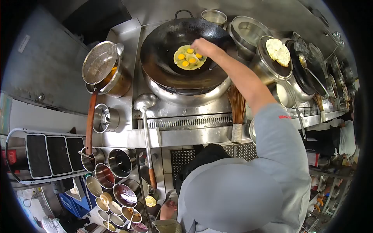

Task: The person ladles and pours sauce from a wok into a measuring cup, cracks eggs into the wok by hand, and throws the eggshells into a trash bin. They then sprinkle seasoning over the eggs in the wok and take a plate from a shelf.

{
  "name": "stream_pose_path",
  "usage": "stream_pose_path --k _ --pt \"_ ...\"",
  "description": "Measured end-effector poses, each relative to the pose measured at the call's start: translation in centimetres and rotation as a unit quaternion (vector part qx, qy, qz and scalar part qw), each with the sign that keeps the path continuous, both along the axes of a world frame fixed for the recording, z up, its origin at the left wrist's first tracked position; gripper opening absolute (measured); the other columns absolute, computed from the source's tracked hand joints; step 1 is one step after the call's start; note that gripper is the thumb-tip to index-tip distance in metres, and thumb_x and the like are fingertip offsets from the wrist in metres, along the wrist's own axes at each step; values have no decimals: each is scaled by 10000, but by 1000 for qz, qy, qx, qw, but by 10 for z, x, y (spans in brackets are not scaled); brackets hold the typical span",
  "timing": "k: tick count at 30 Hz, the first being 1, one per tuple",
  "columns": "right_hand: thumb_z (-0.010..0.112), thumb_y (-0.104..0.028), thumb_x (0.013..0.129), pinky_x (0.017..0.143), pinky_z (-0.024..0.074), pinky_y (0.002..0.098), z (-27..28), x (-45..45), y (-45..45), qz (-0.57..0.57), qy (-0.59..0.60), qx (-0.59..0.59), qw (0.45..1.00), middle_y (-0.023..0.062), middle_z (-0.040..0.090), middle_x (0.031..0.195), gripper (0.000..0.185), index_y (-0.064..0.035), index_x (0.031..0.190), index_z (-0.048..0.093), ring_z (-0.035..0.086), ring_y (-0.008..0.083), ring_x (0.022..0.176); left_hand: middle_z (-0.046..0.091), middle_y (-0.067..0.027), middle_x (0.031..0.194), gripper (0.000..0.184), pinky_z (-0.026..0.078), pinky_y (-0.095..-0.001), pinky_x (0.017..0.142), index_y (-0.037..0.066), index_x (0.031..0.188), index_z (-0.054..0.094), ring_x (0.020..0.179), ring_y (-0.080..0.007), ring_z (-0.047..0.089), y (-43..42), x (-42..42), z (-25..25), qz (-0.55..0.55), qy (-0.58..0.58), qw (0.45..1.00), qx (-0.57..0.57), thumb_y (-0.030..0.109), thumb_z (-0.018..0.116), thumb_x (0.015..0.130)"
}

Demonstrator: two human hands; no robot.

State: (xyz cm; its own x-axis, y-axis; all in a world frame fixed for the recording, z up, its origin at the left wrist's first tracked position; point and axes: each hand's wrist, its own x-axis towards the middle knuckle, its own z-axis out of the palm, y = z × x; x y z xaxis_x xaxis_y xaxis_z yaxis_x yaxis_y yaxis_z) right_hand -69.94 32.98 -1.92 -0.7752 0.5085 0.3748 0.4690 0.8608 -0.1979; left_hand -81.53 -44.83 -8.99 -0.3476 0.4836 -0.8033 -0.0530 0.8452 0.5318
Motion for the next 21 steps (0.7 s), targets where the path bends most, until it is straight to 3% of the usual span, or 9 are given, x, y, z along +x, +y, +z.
stream_pose_path --k 7,9,11,12,13,15,16,18,21 --pt "696 -175 809 686 476 311 96 13 -79 -183 472 -95 857 134 661 860 199 -64 973 677 609 234 735 652 -75 909 284 491 -246 713 -72 1177 552 797 -126 602 139 -30 126 48 81 962 257 113 524 964" --pt "715 -204 786 859 436 335 33 12 -59 -72 287 -27 955 153 606 1077 405 -111 1160 591 554 283 977 646 -126 1009 303 478 -303 832 -53 1204 526 879 -193 623 177 -40 118 -72 217 936 269 81 548 933" --pt "734 -232 763 1032 396 360 32 13 -71 -64 220 -94 969 171 550 1294 631 -158 1347 505 500 331 1218 634 -161 1151 414 467 -365 890 50 1186 618 1055 -262 596 217 -33 128 -217 410 825 322 277 670 843" --pt "679 -121 742 939 468 366 82 20 -103 -159 242 -338 896 179 570 1261 459 -135 1198 623 536 319 1166 616 -134 1227 443 404 -353 1001 71 1242 588 1154 -281 564 229 -33 131 -218 343 853 328 280 665 859" --pt "699 -114 724 941 466 390 82 23 -106 -138 178 -292 929 151 640 1156 372 -134 1095 687 553 315 1145 628 -206 1079 370 463 -399 887 -58 1215 525 968 -337 615 247 -23 138 -270 388 759 448 8 586 857" --pt "754 -148 713 1073 371 385 85 15 -149 -209 -104 -144 962 261 359 1443 853 -158 1458 338 408 385 1310 591 -247 1155 385 426 -447 952 -51 1218 523 1081 -419 564 270 -7 151 -291 336 756 481 -23 575 838" --pt "774 -137 699 1122 310 404 64 8 -139 -197 18 -188 962 293 149 1519 1020 -179 1513 159 260 408 1392 579 -246 1195 384 417 -445 968 -48 1217 523 1119 -407 554 281 1 156 -295 318 737 519 -23 573 838" --pt "729 -229 800 1083 357 396 86 25 -191 -136 337 -272 891 249 340 1456 821 -137 1478 276 401 354 1321 571 -245 1220 378 402 -474 996 -64 1218 518 1159 -423 531 299 22 173 -305 300 669 608 -22 555 844" --pt "556 -454 936 1036 404 357 94 58 -305 41 513 -635 576 189 487 1362 664 -52 1428 363 498 273 1237 564 -250 1234 372 385 -473 1018 -68 1220 527 1184 -412 521 313 59 204 -344 263 577 692 -1 533 855"
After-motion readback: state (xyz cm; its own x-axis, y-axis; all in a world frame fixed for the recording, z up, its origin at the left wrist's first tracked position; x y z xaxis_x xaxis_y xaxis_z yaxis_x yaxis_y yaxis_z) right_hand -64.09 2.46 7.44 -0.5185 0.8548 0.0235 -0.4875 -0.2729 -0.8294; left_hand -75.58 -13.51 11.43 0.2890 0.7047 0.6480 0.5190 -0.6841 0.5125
